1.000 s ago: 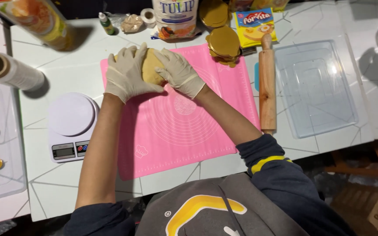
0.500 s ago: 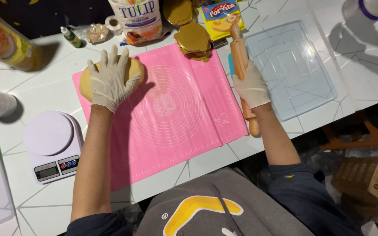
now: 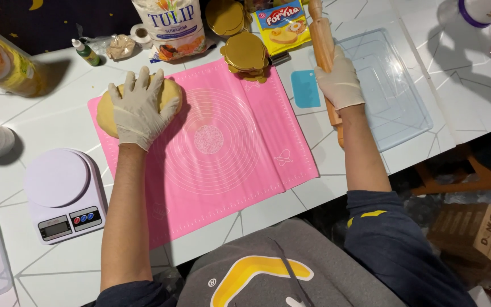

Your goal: Kneading a large piece of dough on a silicone mat, dividing it into smaller portions with a scraper, and rolling them out with a wooden rolling pin.

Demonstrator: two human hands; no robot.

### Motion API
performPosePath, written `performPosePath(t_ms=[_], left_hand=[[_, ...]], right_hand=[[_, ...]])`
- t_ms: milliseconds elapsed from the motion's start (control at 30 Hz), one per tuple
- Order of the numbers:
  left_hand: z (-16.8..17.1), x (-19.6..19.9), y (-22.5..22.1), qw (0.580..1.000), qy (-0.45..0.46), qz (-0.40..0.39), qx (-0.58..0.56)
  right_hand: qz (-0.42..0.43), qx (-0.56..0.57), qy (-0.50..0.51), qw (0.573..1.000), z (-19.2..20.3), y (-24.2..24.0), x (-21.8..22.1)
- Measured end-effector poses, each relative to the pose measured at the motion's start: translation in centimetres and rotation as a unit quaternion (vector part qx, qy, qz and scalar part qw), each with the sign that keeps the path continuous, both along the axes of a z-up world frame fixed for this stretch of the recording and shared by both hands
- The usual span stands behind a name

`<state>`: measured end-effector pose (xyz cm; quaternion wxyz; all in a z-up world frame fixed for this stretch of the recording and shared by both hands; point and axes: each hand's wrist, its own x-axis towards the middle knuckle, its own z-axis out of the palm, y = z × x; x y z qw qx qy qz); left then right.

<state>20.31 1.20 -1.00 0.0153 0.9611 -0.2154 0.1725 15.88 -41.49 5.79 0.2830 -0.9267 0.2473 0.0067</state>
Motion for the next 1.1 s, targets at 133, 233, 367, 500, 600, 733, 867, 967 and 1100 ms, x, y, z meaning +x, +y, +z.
performPosePath(t_ms=[133, 233, 367, 500, 600, 733, 867, 967, 1100], left_hand=[[-0.6, 0.2, 0.3, 1.0, 0.003, -0.004, -0.004], [-0.8, 0.3, 0.3, 1.0, 0.016, 0.0, -0.007], [-1.0, 0.4, 0.4, 1.0, -0.002, 0.003, 0.001], [-1.4, 0.3, -0.1, 0.999, 0.013, 0.038, 0.024], [-3.3, -0.5, -3.6, 0.998, -0.034, -0.012, -0.044], [1.3, -3.5, -16.3, 0.99, 0.043, -0.13, -0.042], [-0.2, -2.7, -27.3, 0.967, 0.177, -0.183, 0.013], [-3.6, -0.8, -32.5, 0.973, 0.168, -0.151, 0.049], [-2.4, -2.6, -33.8, 0.963, 0.218, -0.116, 0.104]], right_hand=[[0.053, 0.005, -0.037, 0.998, -1.5, 0.5, 0.4], [0.07, -0.017, -0.019, 0.997, -3.3, 0.2, 1.1], [0.102, -0.221, -0.058, 0.968, -6.9, -1.9, 2.3], [0.118, -0.238, 0.005, 0.964, -5.7, -1.3, 1.0], [0.106, -0.19, 0.043, 0.975, -4.7, -0.6, -0.9], [0.082, -0.032, -0.011, 0.996, 0.0, 1.6, -2.9], [0.002, 0.099, -0.043, 0.994, 1.2, 1.2, -3.9], [-0.008, 0.114, -0.066, 0.991, 2.5, 1.0, -5.3], [-0.003, 0.13, -0.064, 0.989, 3.8, -0.2, -7.0]])
